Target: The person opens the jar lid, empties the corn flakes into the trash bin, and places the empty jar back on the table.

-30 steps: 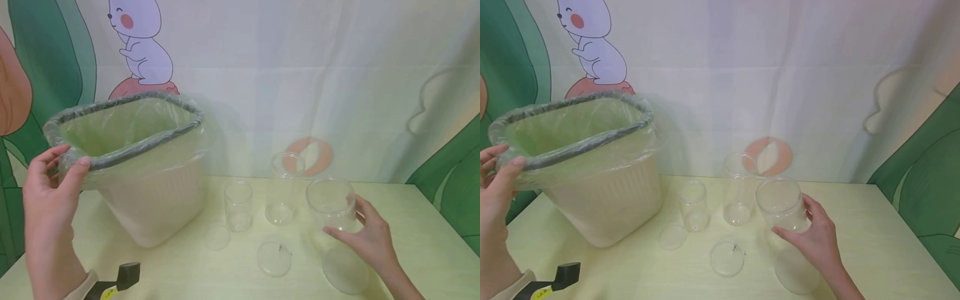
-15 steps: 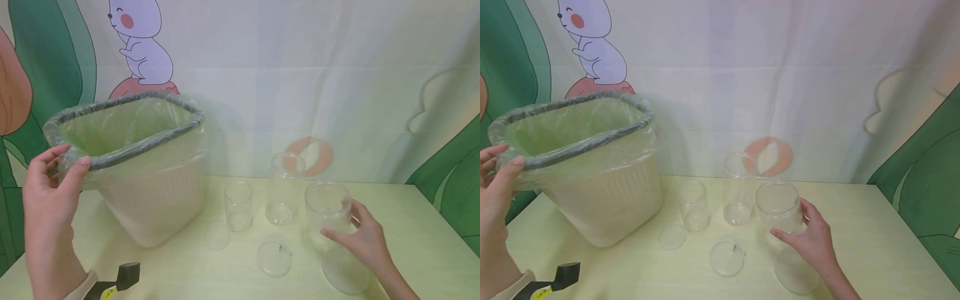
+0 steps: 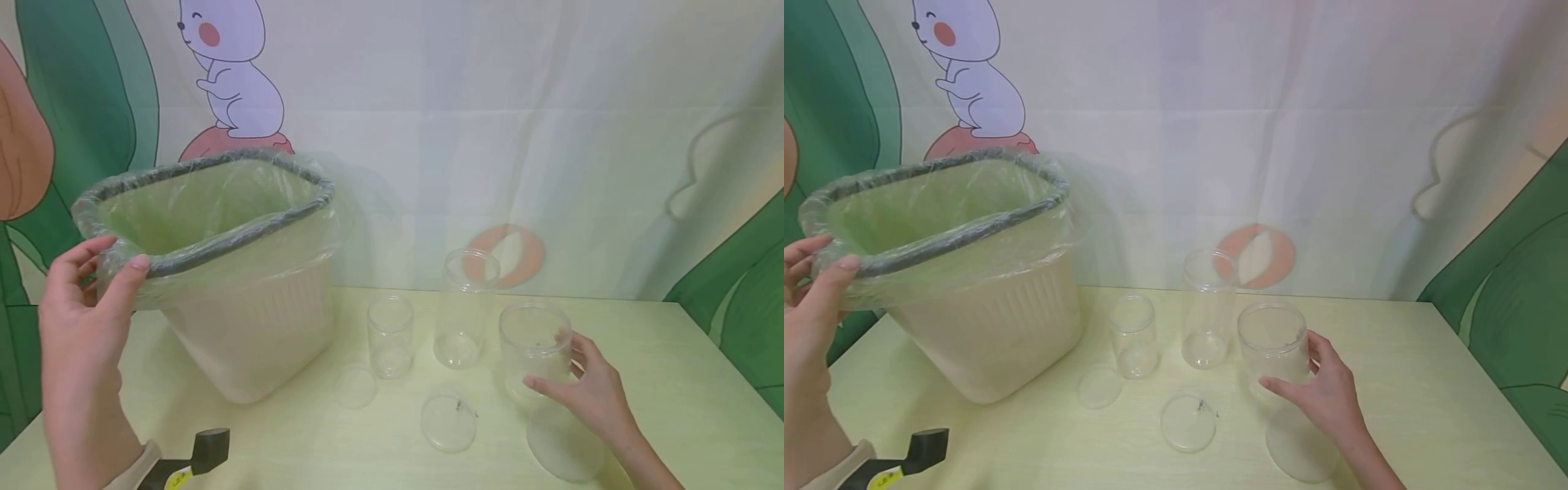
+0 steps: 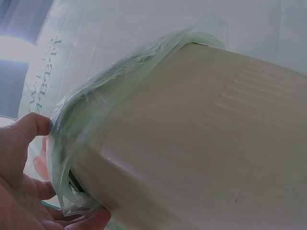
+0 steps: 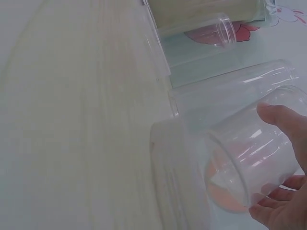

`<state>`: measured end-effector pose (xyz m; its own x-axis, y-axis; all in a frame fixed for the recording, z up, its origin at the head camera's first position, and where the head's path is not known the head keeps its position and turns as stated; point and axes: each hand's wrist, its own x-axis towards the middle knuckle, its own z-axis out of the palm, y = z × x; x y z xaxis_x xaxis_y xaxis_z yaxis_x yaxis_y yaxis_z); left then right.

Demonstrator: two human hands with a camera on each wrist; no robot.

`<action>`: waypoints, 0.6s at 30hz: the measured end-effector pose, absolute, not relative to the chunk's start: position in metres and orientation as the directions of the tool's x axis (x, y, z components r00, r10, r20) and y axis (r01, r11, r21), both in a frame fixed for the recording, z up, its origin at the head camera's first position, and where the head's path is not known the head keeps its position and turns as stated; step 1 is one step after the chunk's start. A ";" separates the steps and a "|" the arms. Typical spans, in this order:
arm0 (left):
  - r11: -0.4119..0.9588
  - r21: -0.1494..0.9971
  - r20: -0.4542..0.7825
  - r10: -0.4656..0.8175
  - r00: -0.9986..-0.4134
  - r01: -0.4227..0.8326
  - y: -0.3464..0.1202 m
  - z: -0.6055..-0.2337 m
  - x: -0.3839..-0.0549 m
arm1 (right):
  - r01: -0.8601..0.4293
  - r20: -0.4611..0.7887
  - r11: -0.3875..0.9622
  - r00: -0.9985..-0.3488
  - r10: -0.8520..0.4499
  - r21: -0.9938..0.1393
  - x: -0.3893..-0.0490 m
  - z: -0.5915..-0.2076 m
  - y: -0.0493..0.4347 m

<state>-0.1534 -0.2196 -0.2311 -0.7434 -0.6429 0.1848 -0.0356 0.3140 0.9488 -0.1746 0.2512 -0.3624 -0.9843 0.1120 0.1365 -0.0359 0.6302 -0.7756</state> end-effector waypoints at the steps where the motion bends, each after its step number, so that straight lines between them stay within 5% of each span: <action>1: 0.314 0.949 0.185 -0.643 -0.744 -0.036 -0.220 -0.231 -0.153 | -0.034 0.131 0.629 -0.985 0.109 -0.777 -0.175 -0.363 0.252; 18: 0.303 0.952 0.166 -0.642 -0.749 -0.048 -0.219 -0.230 -0.153 | 0.005 0.082 0.631 -0.991 0.109 -0.776 -0.179 -0.372 0.255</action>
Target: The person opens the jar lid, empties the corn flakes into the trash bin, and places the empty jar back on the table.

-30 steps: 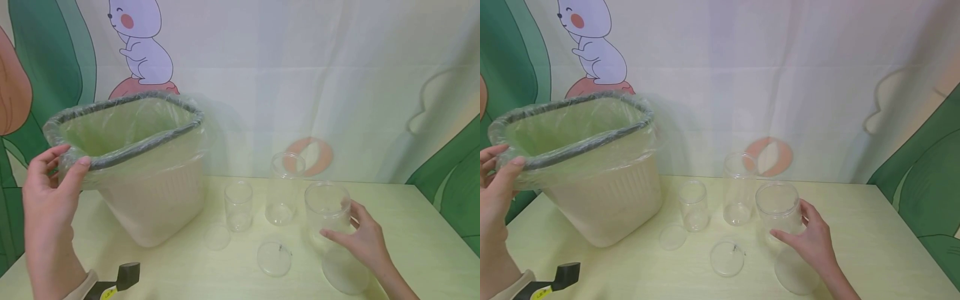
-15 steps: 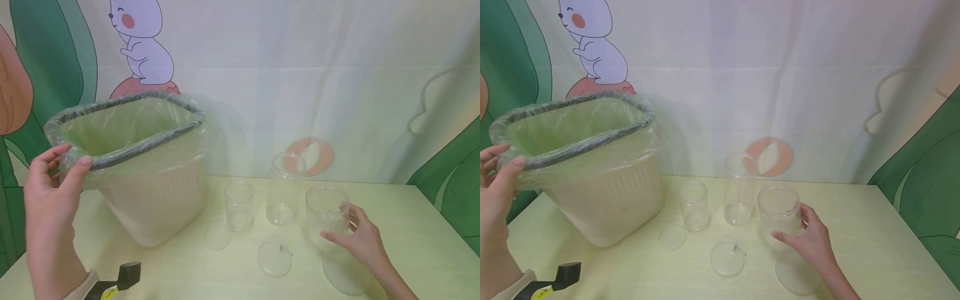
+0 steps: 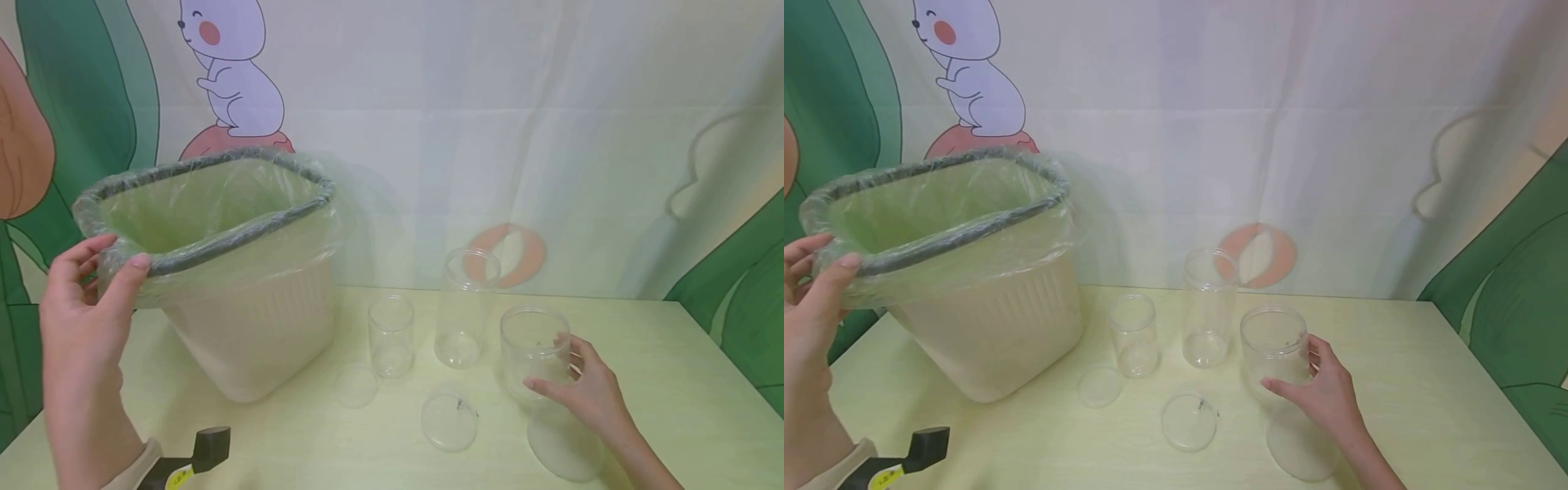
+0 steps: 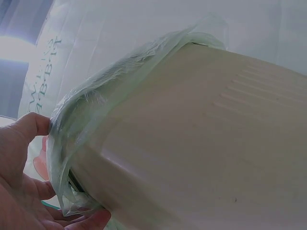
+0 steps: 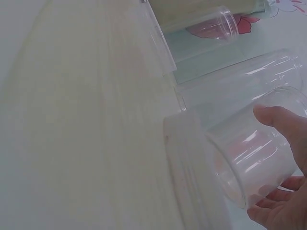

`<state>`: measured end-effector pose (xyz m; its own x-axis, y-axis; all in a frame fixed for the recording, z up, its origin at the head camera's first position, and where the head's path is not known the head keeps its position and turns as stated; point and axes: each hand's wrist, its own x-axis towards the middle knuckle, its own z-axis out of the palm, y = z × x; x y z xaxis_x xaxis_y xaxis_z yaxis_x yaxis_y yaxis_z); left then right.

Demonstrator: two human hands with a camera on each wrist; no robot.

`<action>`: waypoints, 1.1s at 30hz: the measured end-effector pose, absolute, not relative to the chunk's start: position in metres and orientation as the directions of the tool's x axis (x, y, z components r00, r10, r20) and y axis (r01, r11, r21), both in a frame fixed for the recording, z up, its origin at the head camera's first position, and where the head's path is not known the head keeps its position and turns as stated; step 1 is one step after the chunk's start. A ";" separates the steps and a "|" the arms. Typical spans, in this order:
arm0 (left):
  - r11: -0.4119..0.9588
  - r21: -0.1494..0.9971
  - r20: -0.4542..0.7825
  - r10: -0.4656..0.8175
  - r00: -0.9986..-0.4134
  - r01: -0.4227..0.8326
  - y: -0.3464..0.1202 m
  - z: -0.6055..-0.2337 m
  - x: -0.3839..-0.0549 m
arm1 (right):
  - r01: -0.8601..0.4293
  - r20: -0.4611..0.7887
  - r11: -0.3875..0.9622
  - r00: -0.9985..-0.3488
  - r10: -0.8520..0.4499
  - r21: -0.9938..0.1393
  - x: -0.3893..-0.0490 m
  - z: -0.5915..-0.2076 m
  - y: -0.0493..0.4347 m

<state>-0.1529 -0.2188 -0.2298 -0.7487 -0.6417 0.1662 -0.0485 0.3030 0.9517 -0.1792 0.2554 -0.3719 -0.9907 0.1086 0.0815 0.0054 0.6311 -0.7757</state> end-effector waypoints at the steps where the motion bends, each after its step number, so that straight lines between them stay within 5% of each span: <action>1: 0.303 0.952 0.166 -0.642 -0.748 -0.048 -0.219 -0.230 -0.153 | 0.007 0.079 0.630 -0.991 0.108 -0.777 -0.179 -0.372 0.256; 33: 0.316 0.948 0.184 -0.643 -0.743 -0.039 -0.220 -0.232 -0.154 | 0.055 0.003 0.604 -0.996 0.094 -0.795 -0.183 -0.382 0.262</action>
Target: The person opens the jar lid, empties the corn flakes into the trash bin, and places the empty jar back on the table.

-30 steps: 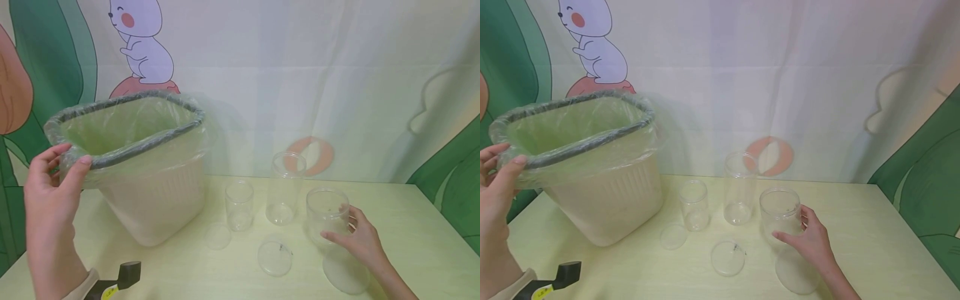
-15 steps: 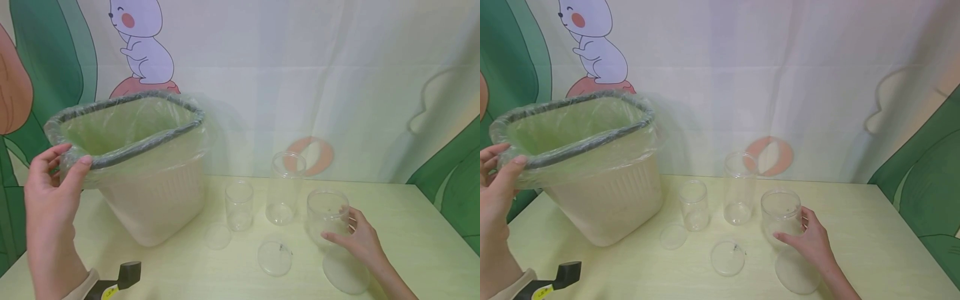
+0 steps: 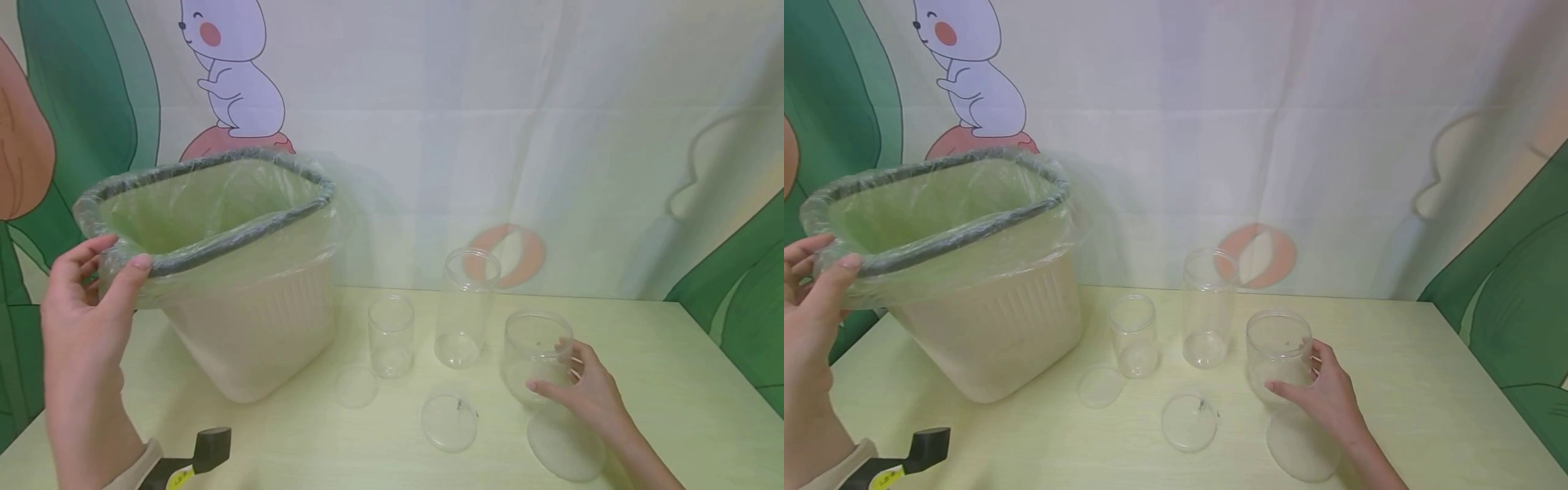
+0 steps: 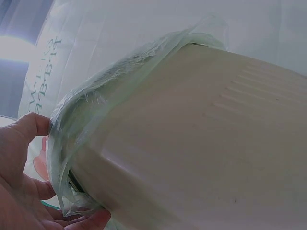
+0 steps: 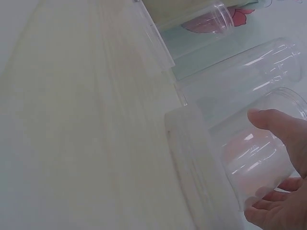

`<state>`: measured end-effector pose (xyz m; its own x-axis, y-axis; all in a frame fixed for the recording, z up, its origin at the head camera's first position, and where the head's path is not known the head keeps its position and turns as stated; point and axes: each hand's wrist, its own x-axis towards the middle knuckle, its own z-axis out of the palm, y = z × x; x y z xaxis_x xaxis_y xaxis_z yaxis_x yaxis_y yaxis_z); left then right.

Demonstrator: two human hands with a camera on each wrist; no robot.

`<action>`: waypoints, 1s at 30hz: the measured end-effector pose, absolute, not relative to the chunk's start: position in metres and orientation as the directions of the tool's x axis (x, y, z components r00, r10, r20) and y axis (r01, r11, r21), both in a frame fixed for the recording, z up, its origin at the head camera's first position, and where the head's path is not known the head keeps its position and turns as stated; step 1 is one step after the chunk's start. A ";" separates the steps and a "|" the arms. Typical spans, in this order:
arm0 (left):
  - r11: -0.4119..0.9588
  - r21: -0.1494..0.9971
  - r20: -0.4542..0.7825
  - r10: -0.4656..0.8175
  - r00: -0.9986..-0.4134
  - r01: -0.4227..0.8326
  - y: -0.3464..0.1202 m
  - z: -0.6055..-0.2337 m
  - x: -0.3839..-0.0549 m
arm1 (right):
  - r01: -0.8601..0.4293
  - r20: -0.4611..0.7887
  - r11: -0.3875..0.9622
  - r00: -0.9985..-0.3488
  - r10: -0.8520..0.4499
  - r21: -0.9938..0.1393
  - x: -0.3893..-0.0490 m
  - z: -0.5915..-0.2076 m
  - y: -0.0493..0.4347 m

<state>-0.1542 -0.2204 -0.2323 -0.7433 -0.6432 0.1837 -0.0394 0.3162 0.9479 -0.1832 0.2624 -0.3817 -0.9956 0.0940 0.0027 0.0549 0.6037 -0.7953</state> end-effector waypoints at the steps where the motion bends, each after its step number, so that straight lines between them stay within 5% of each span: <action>1: 0.316 0.948 0.185 -0.642 -0.744 -0.037 -0.220 -0.232 -0.154 | 0.054 0.001 0.599 -0.996 0.091 -0.799 -0.183 -0.382 0.263; 30: 0.303 0.953 0.187 -0.630 -0.754 -0.017 -0.221 -0.232 -0.154 | 0.022 -0.024 0.657 -1.000 0.006 -0.753 -0.193 -0.380 0.251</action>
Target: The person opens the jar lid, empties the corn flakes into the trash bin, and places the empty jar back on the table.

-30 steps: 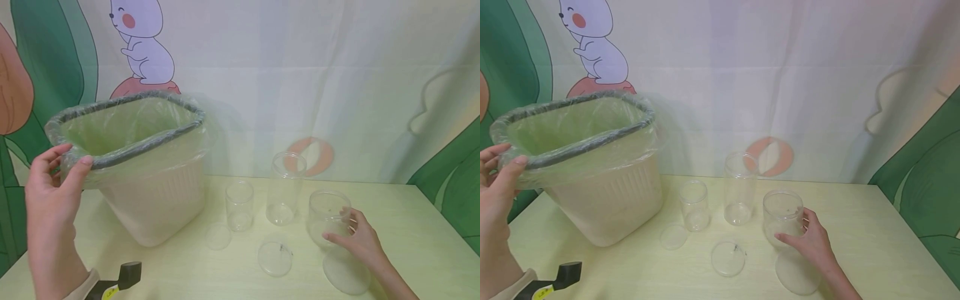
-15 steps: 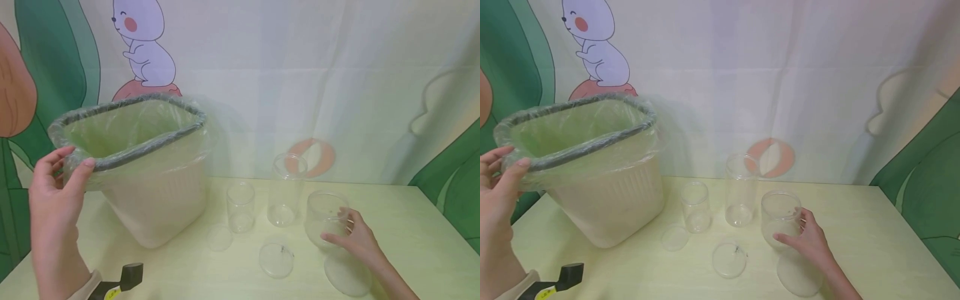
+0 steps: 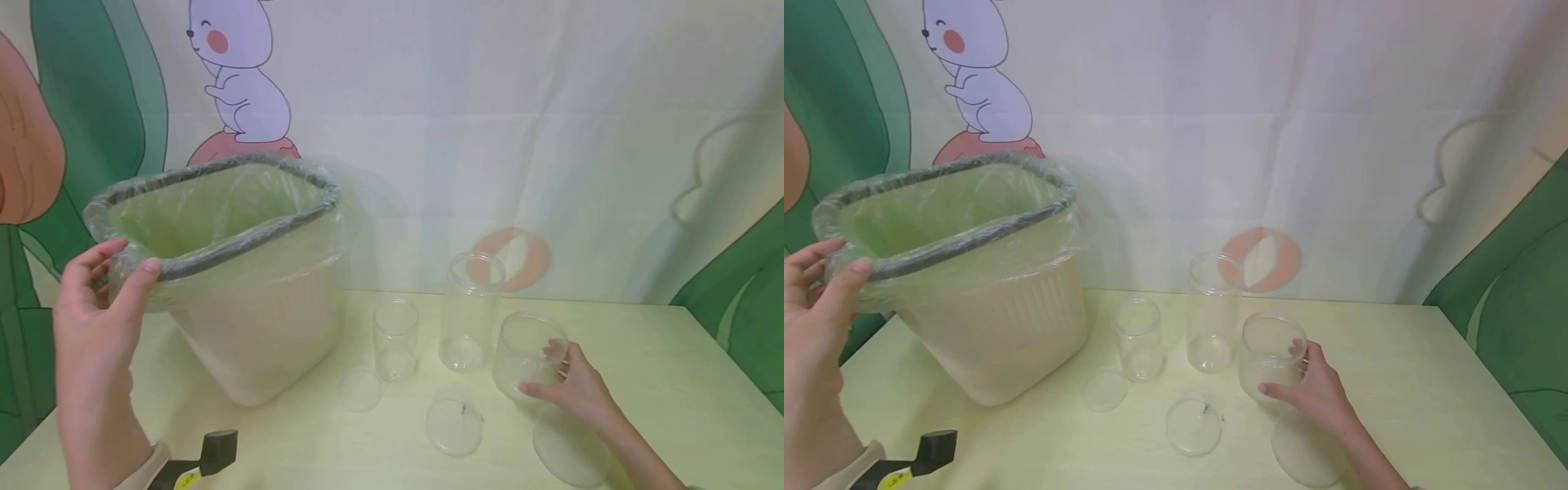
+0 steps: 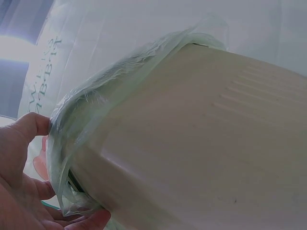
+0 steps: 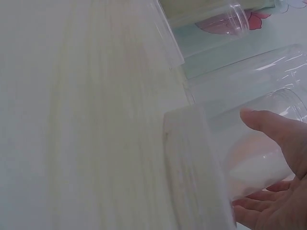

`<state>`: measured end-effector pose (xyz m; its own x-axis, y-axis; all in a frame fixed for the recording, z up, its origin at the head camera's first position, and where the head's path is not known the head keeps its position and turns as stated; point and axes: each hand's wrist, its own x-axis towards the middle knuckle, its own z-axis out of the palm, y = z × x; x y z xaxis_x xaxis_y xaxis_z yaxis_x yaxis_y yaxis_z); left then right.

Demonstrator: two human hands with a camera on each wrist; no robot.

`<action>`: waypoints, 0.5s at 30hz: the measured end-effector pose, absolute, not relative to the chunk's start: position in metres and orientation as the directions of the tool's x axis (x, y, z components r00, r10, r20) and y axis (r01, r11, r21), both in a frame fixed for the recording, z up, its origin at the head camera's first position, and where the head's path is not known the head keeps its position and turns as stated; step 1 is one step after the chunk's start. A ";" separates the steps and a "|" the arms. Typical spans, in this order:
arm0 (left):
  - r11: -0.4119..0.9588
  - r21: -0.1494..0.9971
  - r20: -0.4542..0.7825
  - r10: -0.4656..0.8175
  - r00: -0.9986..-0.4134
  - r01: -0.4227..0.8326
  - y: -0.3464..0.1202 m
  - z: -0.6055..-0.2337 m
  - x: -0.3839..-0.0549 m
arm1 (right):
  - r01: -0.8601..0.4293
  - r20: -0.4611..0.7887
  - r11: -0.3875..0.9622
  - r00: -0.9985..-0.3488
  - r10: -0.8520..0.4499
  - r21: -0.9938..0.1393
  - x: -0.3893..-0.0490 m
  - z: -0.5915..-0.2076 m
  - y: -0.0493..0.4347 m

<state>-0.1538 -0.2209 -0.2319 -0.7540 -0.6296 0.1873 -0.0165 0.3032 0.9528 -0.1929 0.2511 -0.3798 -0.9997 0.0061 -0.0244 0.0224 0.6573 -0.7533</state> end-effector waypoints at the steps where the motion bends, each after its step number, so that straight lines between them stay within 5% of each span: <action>1: 0.301 0.953 0.187 -0.631 -0.753 -0.015 -0.221 -0.232 -0.154 | 0.019 -0.022 0.658 -1.000 0.003 -0.753 -0.193 -0.380 0.251; 15: 0.298 0.955 0.198 -0.634 -0.748 0.000 -0.221 -0.231 -0.154 | -0.001 -0.020 0.664 -0.999 -0.025 -0.748 -0.195 -0.379 0.250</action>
<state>-0.1539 -0.2207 -0.2305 -0.7476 -0.6340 0.1979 0.0003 0.2976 0.9547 -0.1955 0.2495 -0.3795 -0.9995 -0.0246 -0.0202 -0.0012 0.6639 -0.7478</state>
